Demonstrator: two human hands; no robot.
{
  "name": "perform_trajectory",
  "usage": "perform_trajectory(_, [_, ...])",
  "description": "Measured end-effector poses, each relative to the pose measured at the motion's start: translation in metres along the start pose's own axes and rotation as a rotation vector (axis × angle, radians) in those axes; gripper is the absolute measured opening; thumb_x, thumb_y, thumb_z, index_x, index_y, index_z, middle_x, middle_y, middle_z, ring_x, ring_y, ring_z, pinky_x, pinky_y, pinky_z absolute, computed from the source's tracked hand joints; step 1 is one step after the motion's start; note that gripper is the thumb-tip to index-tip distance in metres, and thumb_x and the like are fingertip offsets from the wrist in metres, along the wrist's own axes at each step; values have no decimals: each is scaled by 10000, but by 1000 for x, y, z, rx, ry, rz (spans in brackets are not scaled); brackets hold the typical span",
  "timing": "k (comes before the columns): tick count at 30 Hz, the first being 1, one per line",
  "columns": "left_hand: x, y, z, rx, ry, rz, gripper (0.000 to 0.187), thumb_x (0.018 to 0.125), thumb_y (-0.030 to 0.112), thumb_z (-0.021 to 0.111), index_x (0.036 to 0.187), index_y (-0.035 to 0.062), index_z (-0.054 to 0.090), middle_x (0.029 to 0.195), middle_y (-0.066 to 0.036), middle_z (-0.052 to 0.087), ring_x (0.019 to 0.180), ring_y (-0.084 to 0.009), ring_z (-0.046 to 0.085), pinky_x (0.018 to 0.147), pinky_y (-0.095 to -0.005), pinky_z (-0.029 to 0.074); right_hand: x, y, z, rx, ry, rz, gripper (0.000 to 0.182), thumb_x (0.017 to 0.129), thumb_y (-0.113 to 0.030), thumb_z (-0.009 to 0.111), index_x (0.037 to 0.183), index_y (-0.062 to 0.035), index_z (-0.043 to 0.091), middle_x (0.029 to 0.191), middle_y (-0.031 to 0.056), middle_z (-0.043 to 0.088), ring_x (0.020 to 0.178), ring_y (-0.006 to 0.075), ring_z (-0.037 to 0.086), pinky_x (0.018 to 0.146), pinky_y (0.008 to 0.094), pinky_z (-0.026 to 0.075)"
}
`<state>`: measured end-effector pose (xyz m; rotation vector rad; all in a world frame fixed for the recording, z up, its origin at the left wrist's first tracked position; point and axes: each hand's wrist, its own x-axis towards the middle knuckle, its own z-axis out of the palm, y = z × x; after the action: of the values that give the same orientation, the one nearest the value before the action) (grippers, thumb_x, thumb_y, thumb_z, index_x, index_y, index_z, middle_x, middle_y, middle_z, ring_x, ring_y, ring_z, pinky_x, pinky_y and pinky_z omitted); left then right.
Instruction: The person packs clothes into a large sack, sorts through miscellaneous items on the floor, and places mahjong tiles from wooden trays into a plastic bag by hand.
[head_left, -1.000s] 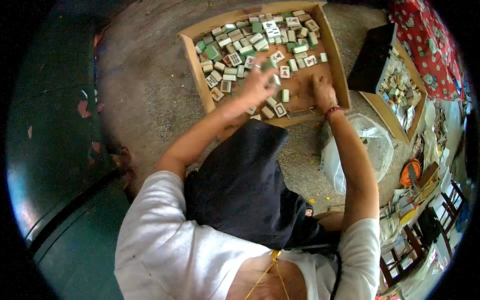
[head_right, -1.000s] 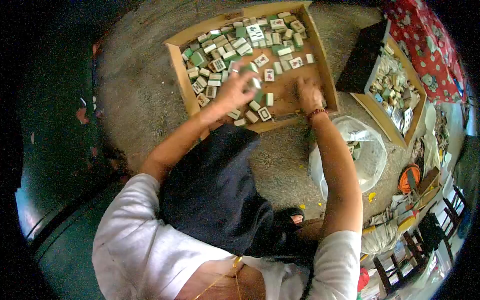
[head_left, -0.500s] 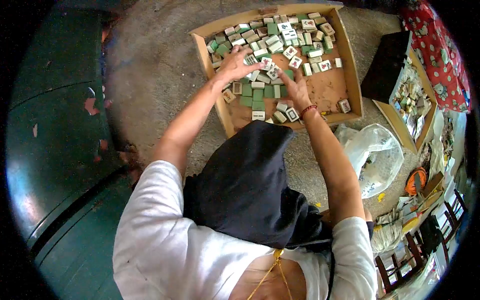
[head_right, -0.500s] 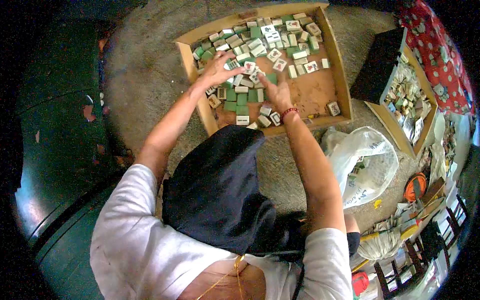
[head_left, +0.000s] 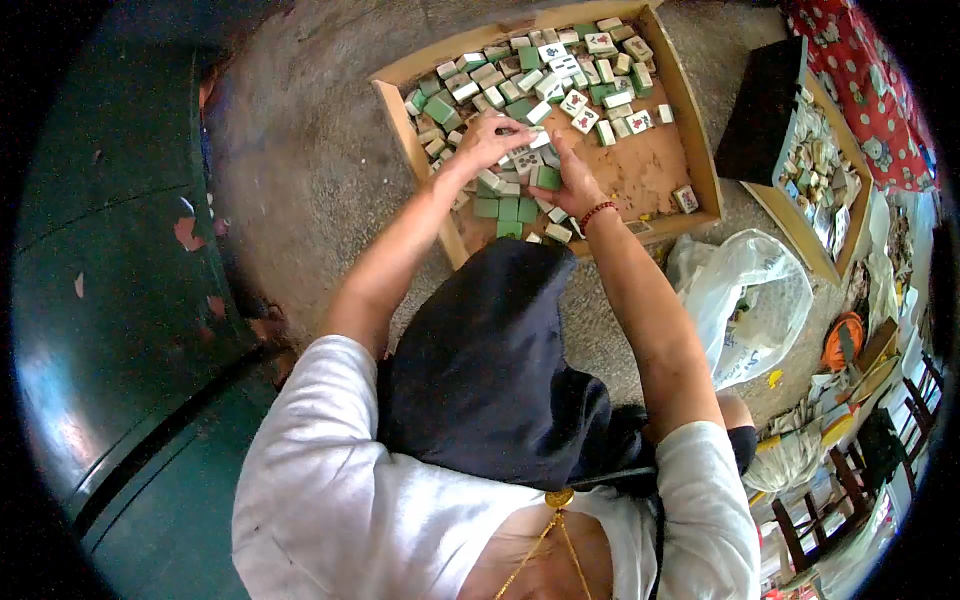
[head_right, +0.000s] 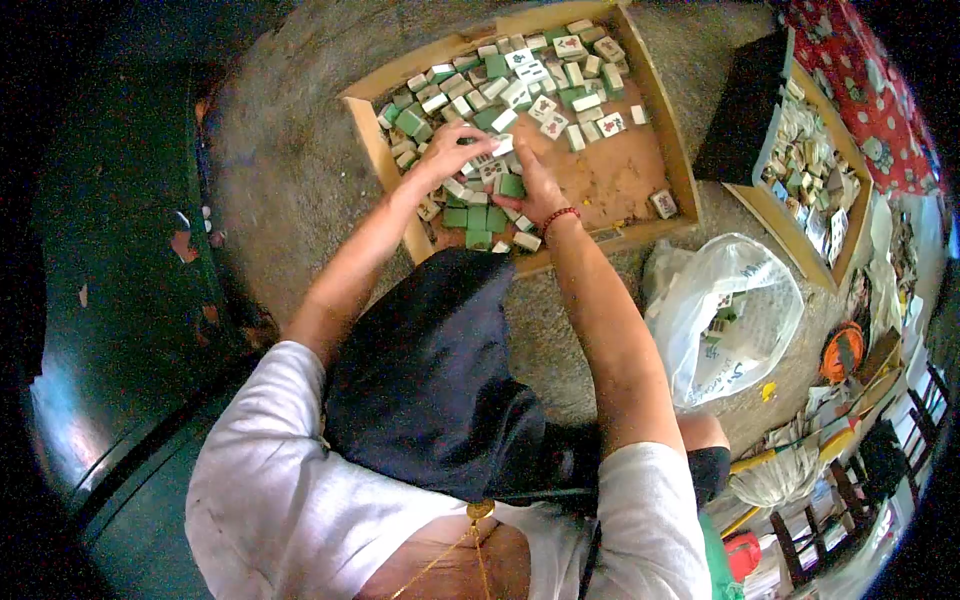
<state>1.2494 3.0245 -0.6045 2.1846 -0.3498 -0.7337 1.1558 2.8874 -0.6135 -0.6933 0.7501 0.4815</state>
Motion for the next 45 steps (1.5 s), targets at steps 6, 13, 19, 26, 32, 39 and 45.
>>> perform_trajectory(6, [-18,9,18,-511,-136,-155,414,700,366,666,963,53,595,1004,-49,481,823,-164,545,434,-248,482,-6,10,-9,90,132,-38,463,781,-562,456,1030,-172,484,887,28,531,742,157,510,594,305,458])
perform_trajectory(13, [-44,92,43,-528,9,64,363,689,295,702,882,0,613,962,-40,522,834,-135,517,745,-263,418,-85,-31,-24,140,99,-154,411,758,-527,474,1005,-200,509,856,-6,531,733,139,508,510,302,408])
perform_trajectory(19, [-85,209,95,-615,-181,361,381,692,336,689,866,7,606,940,-52,482,898,-153,491,784,-272,399,-219,-82,-86,-64,115,-341,360,795,-518,437,964,-208,506,805,-19,565,724,123,553,488,280,440])
perform_trajectory(26, [-109,239,247,-400,-416,533,406,703,351,682,902,11,586,1009,-106,471,820,-187,537,634,-310,507,-323,-39,-213,91,406,-273,362,821,-493,444,956,-164,510,790,-11,557,650,131,550,426,255,414])
perform_trajectory(32, [-104,209,219,55,-658,744,492,788,306,525,1191,35,446,1204,-252,351,1070,-396,423,963,-393,324,-318,-37,-192,-484,712,-22,547,802,-478,490,1096,-17,485,846,117,589,607,180,596,462,294,451])
perform_trajectory(39, [4,133,91,190,3,456,474,765,258,578,1154,28,433,1167,-188,388,1100,-303,376,940,-446,327,-264,-83,-161,-1242,472,-463,519,773,-315,613,1082,81,484,1021,189,561,847,170,581,631,266,471])
perform_trajectory(45, [91,39,17,664,116,100,864,667,683,493,1350,278,153,1401,-150,81,1255,-446,55,968,-615,116,-120,-85,-110,-1597,318,-736,719,674,-306,710,1208,22,358,1147,212,463,1064,308,464,893,380,378])
